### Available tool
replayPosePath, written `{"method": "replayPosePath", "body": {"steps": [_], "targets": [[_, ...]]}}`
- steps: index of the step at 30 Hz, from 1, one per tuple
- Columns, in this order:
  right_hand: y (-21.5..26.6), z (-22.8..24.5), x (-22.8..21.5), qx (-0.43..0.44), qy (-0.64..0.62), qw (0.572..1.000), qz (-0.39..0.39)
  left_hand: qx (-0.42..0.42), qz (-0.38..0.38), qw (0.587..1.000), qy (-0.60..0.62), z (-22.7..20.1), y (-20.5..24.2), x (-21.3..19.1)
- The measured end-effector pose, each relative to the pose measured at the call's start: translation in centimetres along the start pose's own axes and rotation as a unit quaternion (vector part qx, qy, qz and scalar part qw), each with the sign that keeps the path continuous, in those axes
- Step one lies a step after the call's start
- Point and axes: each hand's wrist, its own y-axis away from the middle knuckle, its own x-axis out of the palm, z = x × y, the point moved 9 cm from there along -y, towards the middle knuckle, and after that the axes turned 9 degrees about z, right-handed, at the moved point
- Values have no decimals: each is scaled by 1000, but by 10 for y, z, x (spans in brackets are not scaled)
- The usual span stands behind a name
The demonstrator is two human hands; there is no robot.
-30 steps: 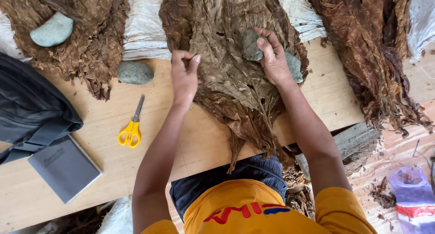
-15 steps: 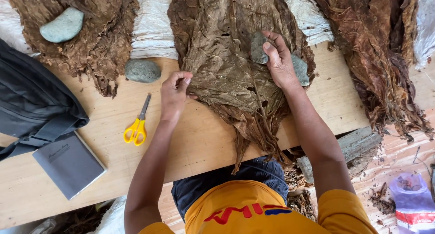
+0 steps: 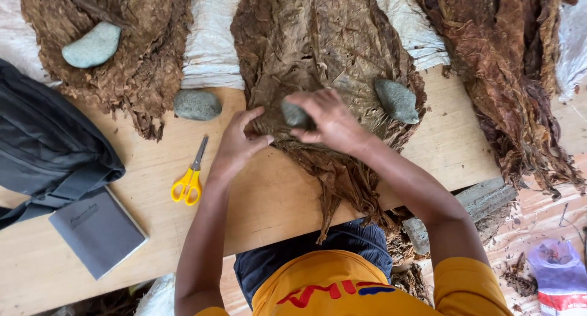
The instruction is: The person presses and smooths large dried leaves on a wooden table using smooth stones as weights. They repeatedly lift, reposition, and flatten the leaves, then place stones on top to hold them in place. A second person performs a similar task on an adjacent leaf.
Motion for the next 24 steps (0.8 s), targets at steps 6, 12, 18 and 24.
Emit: {"method": "replayPosePath", "body": {"steps": [6,12,18,24], "targets": [[-1,23,28,-61,126,987,80,14,17,1000,-19,21,-4,-4],[-14,-18,18,-8,-49,999,12,5,42,999,-28,5,6,-7],[-12,-27,39,28,104,977,182,-65,75,995,-28,-44,29,8],[12,-26,44,63,87,958,267,26,56,997,38,-18,18,22]]}}
